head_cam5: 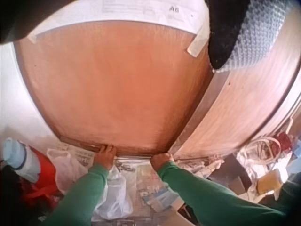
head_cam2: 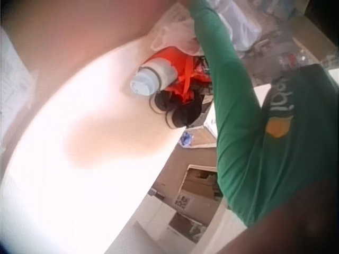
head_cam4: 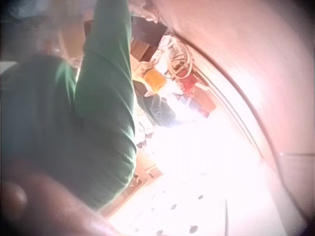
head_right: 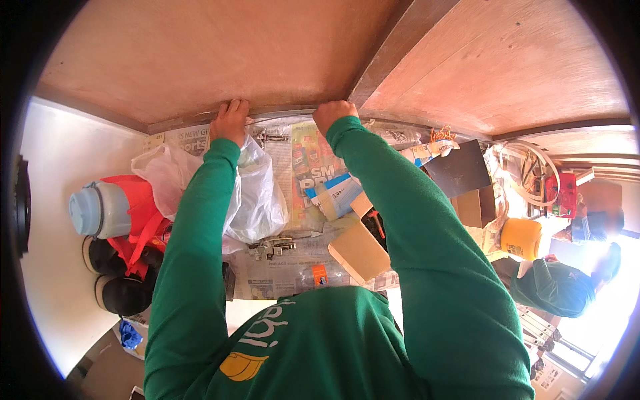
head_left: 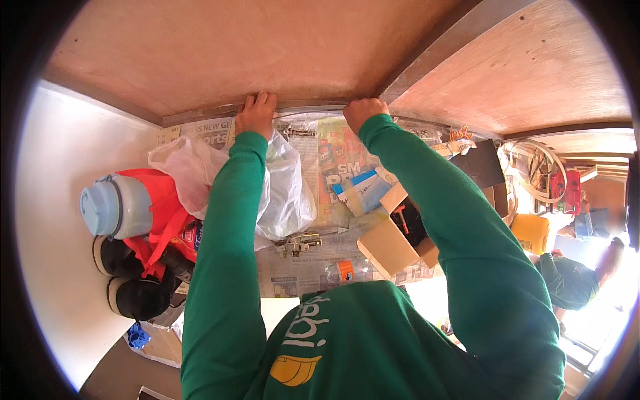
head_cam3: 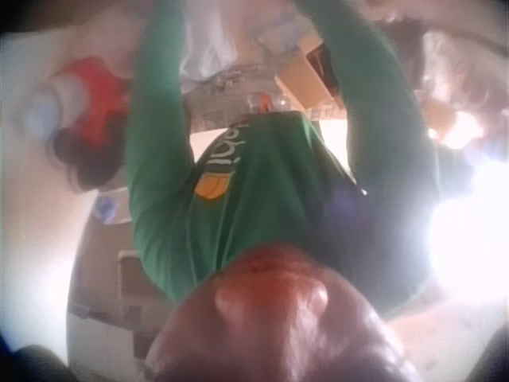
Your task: The person installs wooden cabinet panels onto a wall, using a metal level to align them. They repeatedly adjust the panels and use the level to check for straightness, working in a room with construction materials and another worker present.
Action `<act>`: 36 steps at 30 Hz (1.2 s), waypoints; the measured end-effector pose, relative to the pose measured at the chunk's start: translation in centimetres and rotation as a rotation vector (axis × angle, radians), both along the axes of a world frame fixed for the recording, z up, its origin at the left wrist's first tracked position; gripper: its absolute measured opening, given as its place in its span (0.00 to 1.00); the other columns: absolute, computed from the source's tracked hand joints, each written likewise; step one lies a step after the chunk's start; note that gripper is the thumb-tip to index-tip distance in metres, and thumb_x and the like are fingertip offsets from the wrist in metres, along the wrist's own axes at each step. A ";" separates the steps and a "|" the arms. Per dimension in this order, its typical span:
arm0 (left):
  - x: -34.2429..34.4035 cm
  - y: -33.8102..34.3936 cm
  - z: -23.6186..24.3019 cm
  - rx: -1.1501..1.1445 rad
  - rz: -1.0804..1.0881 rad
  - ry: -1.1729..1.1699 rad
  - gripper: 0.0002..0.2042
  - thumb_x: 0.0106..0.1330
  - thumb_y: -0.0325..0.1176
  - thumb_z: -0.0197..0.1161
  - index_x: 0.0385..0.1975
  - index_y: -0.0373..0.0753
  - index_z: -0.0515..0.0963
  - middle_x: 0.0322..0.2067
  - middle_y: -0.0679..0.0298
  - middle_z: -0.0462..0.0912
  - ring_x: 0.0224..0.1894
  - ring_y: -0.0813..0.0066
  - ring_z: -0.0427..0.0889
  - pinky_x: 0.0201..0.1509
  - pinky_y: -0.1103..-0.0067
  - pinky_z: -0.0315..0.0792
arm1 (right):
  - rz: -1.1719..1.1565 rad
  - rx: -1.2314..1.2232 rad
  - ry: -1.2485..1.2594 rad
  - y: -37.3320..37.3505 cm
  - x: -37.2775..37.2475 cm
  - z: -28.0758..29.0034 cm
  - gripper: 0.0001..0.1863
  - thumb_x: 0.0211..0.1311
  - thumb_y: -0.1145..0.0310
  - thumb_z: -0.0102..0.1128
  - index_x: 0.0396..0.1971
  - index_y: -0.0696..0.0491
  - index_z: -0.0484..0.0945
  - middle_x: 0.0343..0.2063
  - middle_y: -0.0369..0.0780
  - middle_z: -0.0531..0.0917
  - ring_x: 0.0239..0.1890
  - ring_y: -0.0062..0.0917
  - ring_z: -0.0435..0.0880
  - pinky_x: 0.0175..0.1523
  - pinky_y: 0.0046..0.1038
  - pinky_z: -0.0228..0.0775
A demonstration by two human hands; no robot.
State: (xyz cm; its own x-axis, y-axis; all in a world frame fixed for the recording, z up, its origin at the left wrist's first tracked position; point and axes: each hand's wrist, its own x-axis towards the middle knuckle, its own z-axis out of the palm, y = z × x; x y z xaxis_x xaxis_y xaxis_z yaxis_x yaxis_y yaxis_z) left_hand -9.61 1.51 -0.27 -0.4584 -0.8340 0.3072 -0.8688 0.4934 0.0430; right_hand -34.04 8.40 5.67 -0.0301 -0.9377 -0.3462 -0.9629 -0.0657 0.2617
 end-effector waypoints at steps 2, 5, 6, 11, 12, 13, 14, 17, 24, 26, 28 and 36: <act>0.0 0.3 -0.6 0.006 -0.019 0.041 0.14 0.59 0.32 0.61 0.46 0.47 0.74 0.44 0.68 0.76 0.49 0.62 0.77 0.51 0.65 0.77 | 0.024 0.006 -0.002 0.1 -0.3 0.5 0.13 0.64 0.67 0.52 0.37 0.49 0.88 0.40 0.41 0.88 0.45 0.36 0.88 0.48 0.41 0.81; 0.2 0.3 -1.3 -0.052 -0.042 0.068 0.14 0.59 0.32 0.60 0.46 0.46 0.74 0.45 0.68 0.76 0.48 0.61 0.77 0.51 0.64 0.77 | 0.030 0.012 -0.013 0.2 -0.9 1.2 0.13 0.62 0.68 0.52 0.37 0.50 0.87 0.40 0.43 0.88 0.46 0.40 0.87 0.49 0.41 0.80; 0.1 0.3 -1.5 -0.044 -0.039 0.070 0.15 0.58 0.32 0.61 0.46 0.46 0.74 0.45 0.68 0.76 0.48 0.61 0.77 0.51 0.64 0.77 | 0.027 0.013 -0.018 0.2 -1.1 1.5 0.13 0.62 0.69 0.52 0.37 0.51 0.87 0.40 0.44 0.87 0.46 0.41 0.87 0.49 0.42 0.80; -0.1 0.6 -1.4 -0.045 -0.010 0.070 0.16 0.57 0.32 0.63 0.47 0.45 0.75 0.46 0.68 0.76 0.49 0.62 0.76 0.50 0.65 0.78 | -0.063 -0.039 -0.043 2.5 -3.0 5.9 0.13 0.62 0.70 0.51 0.38 0.53 0.85 0.39 0.49 0.86 0.45 0.45 0.86 0.51 0.43 0.78; 0.1 0.8 -1.3 -0.031 -0.015 0.079 0.16 0.57 0.32 0.63 0.47 0.45 0.75 0.46 0.67 0.76 0.49 0.61 0.76 0.50 0.65 0.78 | -0.100 -0.057 -0.030 2.9 -3.5 6.2 0.13 0.62 0.70 0.50 0.39 0.54 0.84 0.38 0.50 0.86 0.45 0.45 0.86 0.51 0.44 0.78; 0.2 0.9 -1.0 -0.020 -0.020 0.085 0.16 0.57 0.32 0.63 0.47 0.45 0.75 0.46 0.67 0.76 0.49 0.61 0.76 0.50 0.65 0.78 | -0.109 -0.083 -0.055 3.4 -3.8 6.5 0.12 0.62 0.70 0.50 0.39 0.55 0.82 0.39 0.50 0.86 0.44 0.46 0.86 0.51 0.45 0.78; 0.4 0.9 -0.9 -0.009 -0.024 0.089 0.16 0.57 0.32 0.63 0.47 0.45 0.75 0.47 0.67 0.76 0.49 0.61 0.76 0.50 0.66 0.78 | -0.118 -0.107 -0.081 3.8 -4.0 6.9 0.12 0.63 0.69 0.49 0.39 0.55 0.81 0.39 0.50 0.86 0.43 0.46 0.86 0.50 0.46 0.78; 0.3 0.9 -0.5 0.017 -0.015 0.086 0.17 0.57 0.32 0.64 0.47 0.45 0.75 0.47 0.67 0.76 0.50 0.61 0.76 0.50 0.66 0.78 | -0.011 -0.235 -0.185 4.1 -3.7 5.5 0.10 0.64 0.69 0.50 0.39 0.56 0.77 0.39 0.50 0.85 0.41 0.47 0.86 0.48 0.47 0.78; -0.3 1.1 -0.3 0.084 -0.005 0.136 0.16 0.59 0.35 0.65 0.48 0.45 0.74 0.48 0.67 0.76 0.53 0.61 0.74 0.53 0.65 0.76 | 0.308 -0.426 -0.054 1.7 -2.1 -0.1 0.09 0.59 0.70 0.54 0.38 0.55 0.77 0.39 0.44 0.80 0.38 0.40 0.87 0.37 0.41 0.83; -0.2 0.9 -0.5 0.071 -0.008 0.149 0.17 0.59 0.38 0.66 0.47 0.46 0.74 0.48 0.67 0.76 0.53 0.60 0.74 0.51 0.63 0.77 | 0.325 -0.346 -0.014 1.0 -2.2 -0.3 0.09 0.59 0.70 0.54 0.37 0.54 0.78 0.39 0.43 0.79 0.37 0.38 0.87 0.36 0.39 0.83; -0.2 0.9 -0.9 0.045 -0.008 0.129 0.16 0.59 0.38 0.65 0.47 0.46 0.74 0.48 0.67 0.76 0.53 0.60 0.74 0.51 0.64 0.77 | 0.367 -0.374 0.000 0.9 -2.2 -0.5 0.08 0.58 0.70 0.55 0.36 0.54 0.78 0.38 0.42 0.78 0.36 0.37 0.86 0.35 0.38 0.84; -0.9 0.8 -0.5 0.052 -0.122 0.119 0.11 0.61 0.40 0.64 0.40 0.44 0.76 0.45 0.67 0.76 0.52 0.61 0.75 0.50 0.63 0.78 | 0.438 -0.400 -0.014 0.9 -3.3 -1.0 0.08 0.58 0.68 0.54 0.35 0.53 0.77 0.35 0.41 0.78 0.35 0.34 0.86 0.33 0.37 0.83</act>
